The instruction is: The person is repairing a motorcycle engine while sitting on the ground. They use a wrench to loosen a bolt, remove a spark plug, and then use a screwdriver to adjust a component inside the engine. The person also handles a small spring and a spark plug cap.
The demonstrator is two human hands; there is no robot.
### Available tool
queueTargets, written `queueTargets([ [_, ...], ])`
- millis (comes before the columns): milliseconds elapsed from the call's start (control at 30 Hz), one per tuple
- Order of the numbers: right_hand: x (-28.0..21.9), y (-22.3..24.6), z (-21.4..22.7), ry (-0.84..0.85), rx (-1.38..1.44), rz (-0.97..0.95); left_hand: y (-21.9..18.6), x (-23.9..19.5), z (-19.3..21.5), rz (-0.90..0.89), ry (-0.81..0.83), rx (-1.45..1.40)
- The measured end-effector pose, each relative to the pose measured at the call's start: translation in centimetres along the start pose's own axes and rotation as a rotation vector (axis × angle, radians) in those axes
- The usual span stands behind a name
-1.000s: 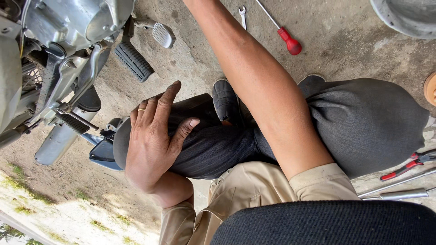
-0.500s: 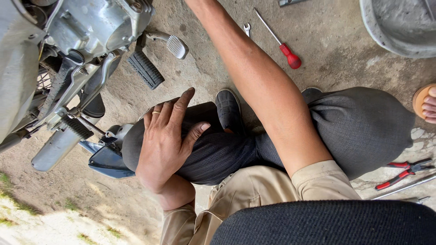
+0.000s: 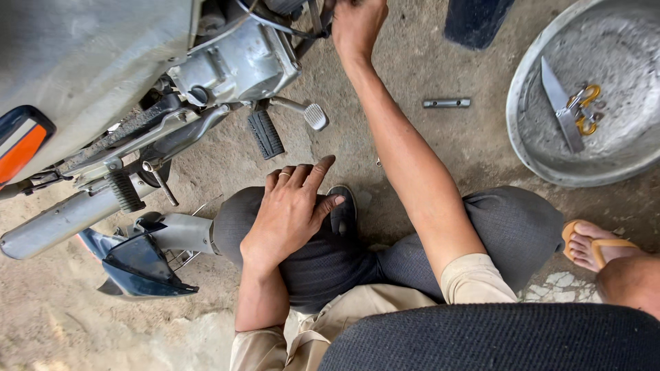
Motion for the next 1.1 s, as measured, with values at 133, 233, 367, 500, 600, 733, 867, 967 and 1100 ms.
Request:
queueTargets([
  [133, 0.5, -5.1, -2.2, -0.011, -0.088, 0.039, -0.4, -0.5, 0.4, -0.088, -0.088, 0.052],
  [233, 0.3, -4.4, -2.5, 0.019, -0.031, 0.021, -0.5, -0.9, 0.7, -0.111, -0.109, 0.059],
  [367, -0.5, -7.2, -4.6, 0.041, 0.332, -0.165, -0.2, -1.2, 0.7, -0.122, -0.135, 0.063],
  [500, 0.0, -5.7, -3.9, 0.048, 0.233, -0.197, -0.2, -1.6, 1.4, -0.139, -0.152, 0.047],
  [600, 0.9, -6.7, -3.6, 0.115, 0.138, -0.223, 0.1, -1.7, 1.2, -0.135, -0.131, 0.029],
  [733, 1.3, -8.6, -3.8, 0.209, -0.027, -0.329, 0.5, -1.7, 1.3, -0.132, -0.129, 0.019],
  [867, 0.6, -6.9, -3.4, 0.1, 0.18, -0.365, 0.5, -1.7, 1.4, -0.146, -0.146, 0.025],
  [967, 0.0, -7.4, -3.4, 0.038, 0.393, -0.403, 0.6, -1.6, 1.5, -0.135, -0.131, 0.014],
  [1100, 0.2, -7.2, -3.5, 0.042, 0.349, -0.41, 0.7, -1.7, 1.5, -0.141, -0.129, -0.001],
])
Point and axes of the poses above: each hand's wrist, its own x-axis towards the middle knuckle, its own z-axis out of the back of the hand, y = z × x, the point moved 10 cm from there along x, towards the middle knuckle, and after that the axes turned 6 degrees about z, right-handed, at the moved point
